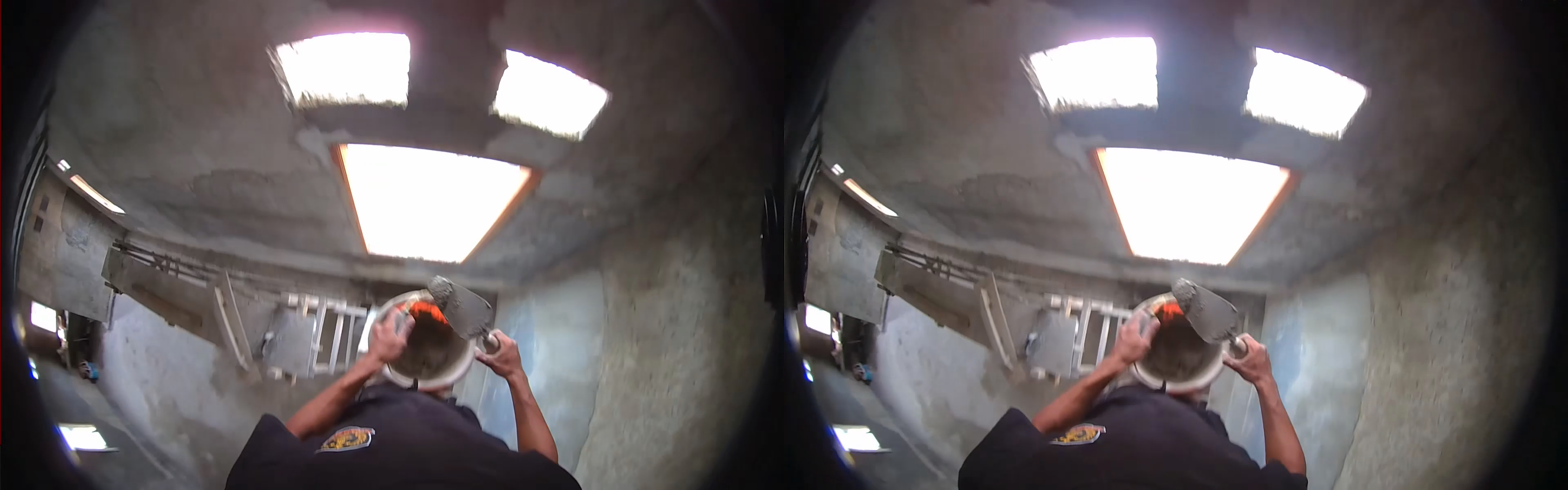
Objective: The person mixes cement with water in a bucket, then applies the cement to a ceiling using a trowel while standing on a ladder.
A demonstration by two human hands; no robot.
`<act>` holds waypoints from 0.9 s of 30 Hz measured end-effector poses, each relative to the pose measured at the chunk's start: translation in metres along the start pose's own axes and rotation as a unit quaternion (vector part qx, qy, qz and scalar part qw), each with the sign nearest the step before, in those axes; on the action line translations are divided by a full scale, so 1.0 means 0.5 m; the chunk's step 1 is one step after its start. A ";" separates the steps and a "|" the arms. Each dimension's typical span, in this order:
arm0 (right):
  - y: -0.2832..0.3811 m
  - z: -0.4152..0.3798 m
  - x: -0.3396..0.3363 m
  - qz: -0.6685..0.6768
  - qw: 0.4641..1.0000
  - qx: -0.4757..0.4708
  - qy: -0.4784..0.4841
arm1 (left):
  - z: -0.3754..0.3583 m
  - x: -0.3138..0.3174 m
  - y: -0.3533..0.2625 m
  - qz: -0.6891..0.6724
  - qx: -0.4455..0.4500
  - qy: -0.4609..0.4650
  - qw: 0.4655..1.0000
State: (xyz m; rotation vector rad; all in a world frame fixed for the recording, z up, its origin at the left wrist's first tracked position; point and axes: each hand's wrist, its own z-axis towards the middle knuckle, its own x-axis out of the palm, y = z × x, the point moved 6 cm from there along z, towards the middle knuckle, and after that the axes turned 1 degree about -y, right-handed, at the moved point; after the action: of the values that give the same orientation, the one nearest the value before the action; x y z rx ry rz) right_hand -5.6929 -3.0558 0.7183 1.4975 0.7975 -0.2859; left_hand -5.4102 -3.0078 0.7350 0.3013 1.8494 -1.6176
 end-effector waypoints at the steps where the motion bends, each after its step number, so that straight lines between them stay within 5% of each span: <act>1: 0.027 0.030 -0.032 -0.011 1.000 -0.018 -0.017 | 0.009 0.006 -0.030 -0.025 -0.037 0.043 0.998; 10: 0.283 0.298 -0.306 -0.091 0.963 -0.187 -0.171 | 0.017 0.026 -0.098 -0.119 -0.087 0.142 0.979; 12: 0.384 0.353 -0.345 -0.148 0.929 -0.284 -0.187 | 0.021 0.004 -0.116 -0.075 -0.089 0.161 0.980; 14: 0.489 0.408 -0.378 -0.173 0.938 -0.258 -0.157 | 0.032 -0.050 -0.156 -0.075 -0.087 0.148 0.982; 18: 0.678 0.504 -0.465 0.061 0.940 -0.315 -0.113 | 0.052 -0.112 -0.192 -0.036 -0.030 0.119 0.992; 19: 0.701 0.566 -0.493 0.021 0.966 -0.238 -0.094 | 0.054 -0.134 -0.207 -0.033 -0.028 0.106 0.993; 21: 0.822 0.580 -0.535 -0.001 0.935 -0.347 -0.068 | 0.060 -0.151 -0.205 -0.029 -0.014 0.091 0.995; 23: 0.895 0.638 -0.579 -0.007 0.898 -0.418 -0.140 | 0.066 -0.171 -0.208 -0.017 -0.010 0.074 0.997; 27: 1.001 0.675 -0.614 0.047 0.937 -0.334 -0.094 | 0.064 -0.190 -0.209 -0.006 0.000 0.027 1.000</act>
State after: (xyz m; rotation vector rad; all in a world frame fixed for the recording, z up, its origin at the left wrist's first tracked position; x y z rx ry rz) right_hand -5.5016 -3.4189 1.2566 0.8459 0.5833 -0.0665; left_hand -5.3870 -3.0371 0.8752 0.3357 1.8952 -1.6321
